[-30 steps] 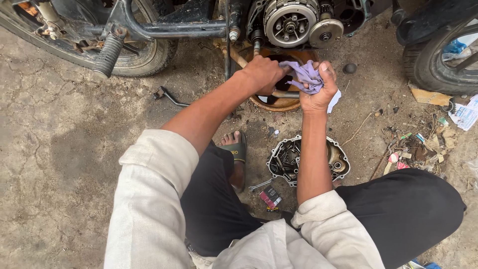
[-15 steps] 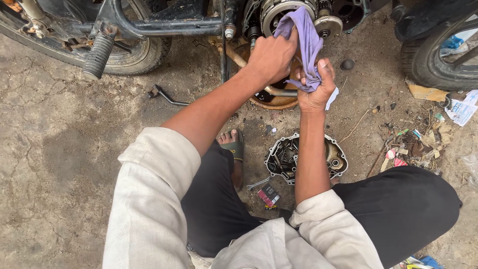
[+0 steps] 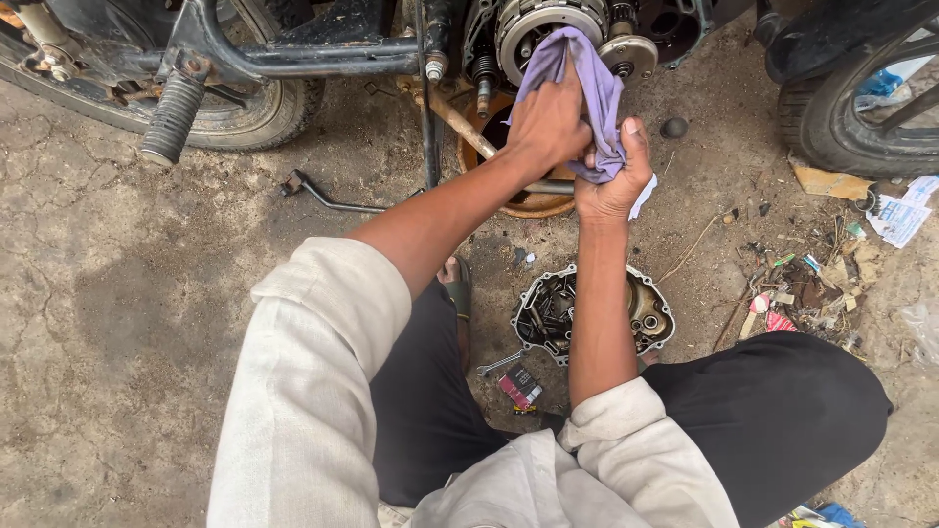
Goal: The person cleans the motorcycle engine components with a cloth, wiping the clutch assembly and the surrounding metal casing. They handle the internal parts by hand while continuing to wipe the gears and casing with the cloth.
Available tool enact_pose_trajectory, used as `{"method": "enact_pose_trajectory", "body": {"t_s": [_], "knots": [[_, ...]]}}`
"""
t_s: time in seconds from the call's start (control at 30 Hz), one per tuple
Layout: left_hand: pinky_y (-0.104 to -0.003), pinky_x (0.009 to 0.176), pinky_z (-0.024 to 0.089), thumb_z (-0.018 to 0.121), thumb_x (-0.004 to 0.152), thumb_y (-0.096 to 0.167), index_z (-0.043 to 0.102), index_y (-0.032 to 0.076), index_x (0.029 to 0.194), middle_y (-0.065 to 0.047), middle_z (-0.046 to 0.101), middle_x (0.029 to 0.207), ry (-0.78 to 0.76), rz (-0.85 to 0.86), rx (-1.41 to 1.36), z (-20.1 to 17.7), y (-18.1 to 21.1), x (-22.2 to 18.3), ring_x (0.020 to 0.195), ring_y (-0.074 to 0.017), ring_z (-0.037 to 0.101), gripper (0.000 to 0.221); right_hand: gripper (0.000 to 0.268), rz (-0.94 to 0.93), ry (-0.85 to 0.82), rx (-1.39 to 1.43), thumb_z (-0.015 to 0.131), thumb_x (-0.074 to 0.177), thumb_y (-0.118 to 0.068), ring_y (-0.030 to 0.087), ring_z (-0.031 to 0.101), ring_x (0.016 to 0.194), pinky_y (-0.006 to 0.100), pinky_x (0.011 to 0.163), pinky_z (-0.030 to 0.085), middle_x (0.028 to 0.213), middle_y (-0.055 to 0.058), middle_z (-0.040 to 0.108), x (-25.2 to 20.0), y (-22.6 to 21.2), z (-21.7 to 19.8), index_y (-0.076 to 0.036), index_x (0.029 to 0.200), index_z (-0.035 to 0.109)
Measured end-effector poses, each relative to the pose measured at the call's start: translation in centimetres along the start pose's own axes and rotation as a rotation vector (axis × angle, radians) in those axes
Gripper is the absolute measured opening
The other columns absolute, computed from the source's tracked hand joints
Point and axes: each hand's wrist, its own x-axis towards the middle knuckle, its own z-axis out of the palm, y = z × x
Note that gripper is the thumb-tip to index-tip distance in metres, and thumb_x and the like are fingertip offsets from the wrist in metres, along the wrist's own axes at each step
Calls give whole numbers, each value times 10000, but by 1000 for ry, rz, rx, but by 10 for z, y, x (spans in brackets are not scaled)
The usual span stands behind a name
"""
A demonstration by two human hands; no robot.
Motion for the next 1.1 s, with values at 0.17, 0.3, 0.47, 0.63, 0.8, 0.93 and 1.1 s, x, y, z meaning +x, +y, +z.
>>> {"method": "enact_pose_trajectory", "body": {"t_s": [0.17, 0.3, 0.47, 0.63, 0.8, 0.93, 1.1], "knots": [[-512, 795, 583, 706, 794, 259, 26, -173, 1506, -306, 711, 955, -18, 30, 88, 8, -1, 16, 857, -442, 730, 1075, 160, -33, -6, -42, 669, 976, -208, 156, 561, 575, 291, 562, 468, 762, 42, 639, 2, 5, -9, -92, 893, 596], [-444, 745, 601, 757, 736, 264, 171, -251, 1450, -265, 718, 977, -3, -2, 292, -6, 18, 15, 865, -379, 744, 1057, 153, -24, 31, 9, 666, 963, -195, 169, 556, 572, 304, 566, 469, 761, 51, 631, 6, 6, -14, -94, 889, 578], [-389, 532, 588, 842, 679, 367, 347, -213, 1431, -125, 732, 812, 46, 114, 631, -28, 24, 11, 670, -230, 736, 1071, 175, -52, -52, -54, 664, 960, -195, 186, 558, 579, 342, 597, 503, 763, 64, 624, -1, 3, 6, -86, 867, 565], [-386, 413, 505, 843, 740, 557, 580, -131, 1208, -31, 643, 668, -168, 178, 974, -44, 33, 0, 479, -185, 622, 872, 179, -43, -81, -74, 663, 960, -196, 191, 565, 584, 355, 610, 515, 770, 77, 629, -3, 2, 7, -73, 870, 568], [-342, 330, 527, 754, 821, 309, 198, -143, 1534, -33, 685, 569, -158, 175, 1049, -43, 15, -2, 382, -149, 622, 1010, 184, -41, -100, -85, 689, 969, -186, 185, 562, 561, 358, 618, 521, 775, 77, 638, -3, 3, 7, -85, 871, 571], [-393, 395, 544, 714, 825, 270, 187, -161, 1539, -56, 695, 718, -150, 184, 924, -41, -1, -8, 524, -191, 672, 987, 202, -46, -117, -61, 695, 973, -186, 187, 558, 558, 371, 622, 511, 745, 63, 619, 0, 3, 2, -93, 854, 561], [-381, 529, 497, 665, 856, 176, 161, -123, 1548, -62, 730, 767, -72, 243, 874, -34, -27, -11, 645, -216, 713, 907, 201, -38, -82, -87, 688, 966, -192, 182, 548, 556, 376, 631, 489, 713, 57, 592, -3, 4, 8, -89, 854, 557]]}}
